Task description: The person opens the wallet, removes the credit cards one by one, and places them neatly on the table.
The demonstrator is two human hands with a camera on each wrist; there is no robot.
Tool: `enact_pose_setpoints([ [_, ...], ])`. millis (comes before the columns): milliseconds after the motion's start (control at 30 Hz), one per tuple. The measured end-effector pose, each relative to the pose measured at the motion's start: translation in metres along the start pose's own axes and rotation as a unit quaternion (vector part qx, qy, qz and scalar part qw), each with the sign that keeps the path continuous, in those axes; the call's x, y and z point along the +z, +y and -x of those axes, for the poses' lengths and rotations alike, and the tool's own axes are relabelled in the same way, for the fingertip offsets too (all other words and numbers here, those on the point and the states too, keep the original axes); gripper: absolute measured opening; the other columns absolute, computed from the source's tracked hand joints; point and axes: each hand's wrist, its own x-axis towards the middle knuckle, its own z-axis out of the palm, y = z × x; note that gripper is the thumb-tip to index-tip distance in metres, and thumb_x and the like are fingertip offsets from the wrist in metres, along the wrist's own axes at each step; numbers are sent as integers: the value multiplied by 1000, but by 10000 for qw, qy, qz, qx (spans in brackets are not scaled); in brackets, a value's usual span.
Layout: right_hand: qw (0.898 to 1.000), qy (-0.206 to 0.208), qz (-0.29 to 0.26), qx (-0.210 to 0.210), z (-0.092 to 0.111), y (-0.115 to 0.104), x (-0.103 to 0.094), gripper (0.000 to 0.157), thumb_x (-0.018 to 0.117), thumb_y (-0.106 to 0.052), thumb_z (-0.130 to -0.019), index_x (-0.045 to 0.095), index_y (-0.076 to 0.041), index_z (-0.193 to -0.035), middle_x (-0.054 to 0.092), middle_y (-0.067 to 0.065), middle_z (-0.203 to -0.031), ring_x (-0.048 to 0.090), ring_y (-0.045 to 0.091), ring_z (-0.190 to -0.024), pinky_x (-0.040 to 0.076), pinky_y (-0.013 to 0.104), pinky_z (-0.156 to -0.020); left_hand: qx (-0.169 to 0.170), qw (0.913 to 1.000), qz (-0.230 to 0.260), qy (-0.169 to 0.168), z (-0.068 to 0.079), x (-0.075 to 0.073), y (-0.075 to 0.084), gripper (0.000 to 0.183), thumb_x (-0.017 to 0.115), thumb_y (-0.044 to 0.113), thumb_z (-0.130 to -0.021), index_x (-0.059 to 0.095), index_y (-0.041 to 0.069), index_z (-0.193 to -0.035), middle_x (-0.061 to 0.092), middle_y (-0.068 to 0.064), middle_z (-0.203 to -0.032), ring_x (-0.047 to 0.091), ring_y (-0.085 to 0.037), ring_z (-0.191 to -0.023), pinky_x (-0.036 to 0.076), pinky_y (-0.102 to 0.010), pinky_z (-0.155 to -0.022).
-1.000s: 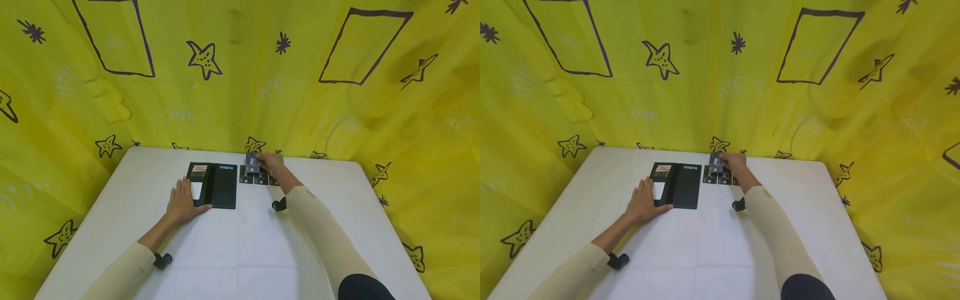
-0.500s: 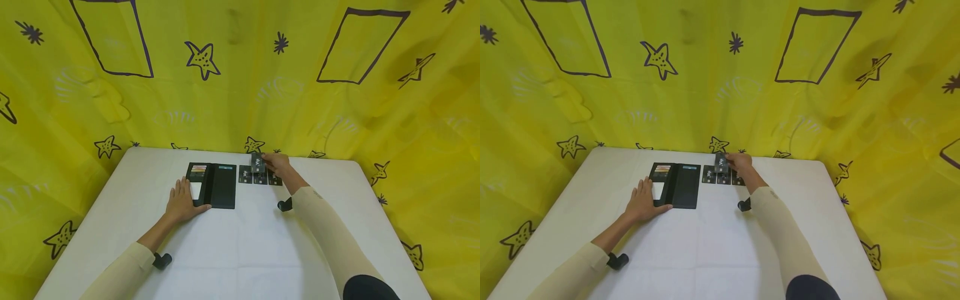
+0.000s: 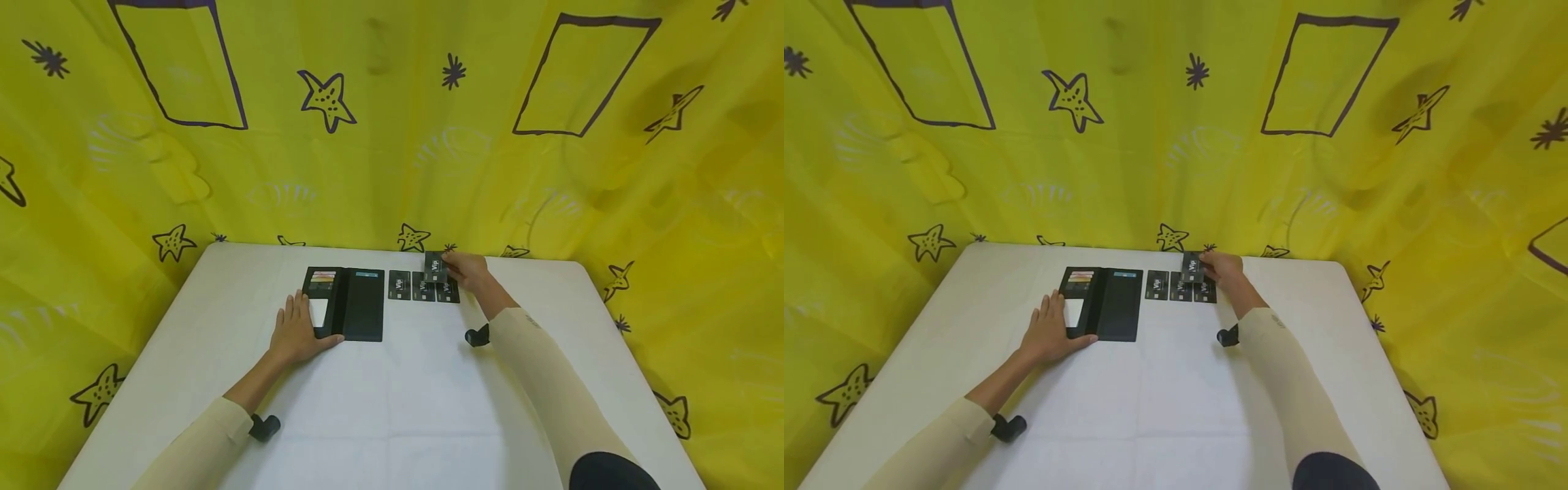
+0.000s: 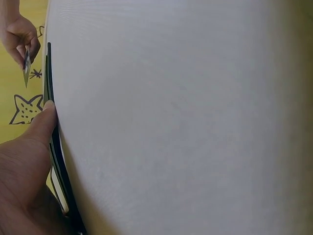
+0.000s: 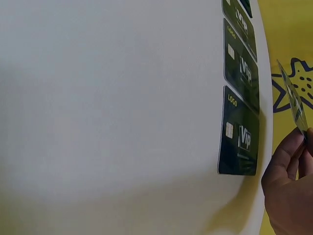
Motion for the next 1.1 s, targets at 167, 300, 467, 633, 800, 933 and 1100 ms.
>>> enact_pose_setpoints([
  [167, 9999, 15, -42, 135, 0, -2, -6, 41, 77, -6, -96, 65, -2, -136, 65, 9, -126, 60, 17, -99, 58, 22, -85, 30, 10000, 0, 64, 1, 0, 0, 128, 80, 61, -84, 13, -17, -159, 5, -34, -170, 4, -52, -156, 7, -63, -125],
  [300, 9997, 29, -87, 243, -2, -3, -13, 39, 77, -5, -96, 66, -3, -133, 65, 8, -121, 61, 16, -95, 58, 22, -82, 18, 10000, 8, 35, 1, 0, 0, 128, 79, 61, -84, 12, -16, -160, 4, -34, -170, 4, -51, -157, 6, -63, -125],
  [467, 9991, 111, -98, 407, -5, -2, -23, 31, 77, -3, -96, 65, -4, -125, 65, 6, -112, 61, 14, -93, 58, 22, -83, -2, 10000, -15, 33, 1, 1, 0, 127, 80, 60, -84, 13, -17, -160, 5, -34, -170, 4, -51, -157, 7, -62, -125],
  [633, 9989, 183, 103, 430, -4, -2, -34, 38, 77, -2, -96, 64, -2, -132, 66, 6, -110, 61, 13, -89, 59, 21, -77, 5, 10000, -12, 66, 1, 0, 0, 127, 80, 61, -83, 14, -16, -160, 6, -33, -170, 4, -51, -157, 7, -62, -126],
  [800, 9986, 223, 252, 414, -3, -1, -41, 44, 76, -3, -96, 62, 0, -138, 64, 7, -112, 60, 12, -87, 58, 20, -76, 37, 10000, 7, 70, 1, -1, 0, 127, 81, 60, -83, 14, -17, -159, 6, -34, -169, 5, -52, -156, 8, -63, -125],
  [933, 9983, 281, 239, 440, -2, -2, -46, 37, 77, -2, -96, 65, -2, -131, 65, 5, -106, 61, 11, -83, 58, 20, -74, 39, 10000, -20, 52, 1, -1, -1, 128, 80, 61, -83, 14, -17, -159, 5, -34, -170, 4, -52, -157, 7, -63, -125],
  [1100, 9980, 360, 238, 464, -3, -4, -52, 40, 77, -1, -95, 65, -1, -133, 66, 6, -105, 63, 11, -80, 59, 21, -72, 46, 10000, -33, 76, 0, 0, -1, 128, 80, 61, -83, 14, -17, -159, 5, -35, -169, 4, -52, -156, 7, -63, -125],
])
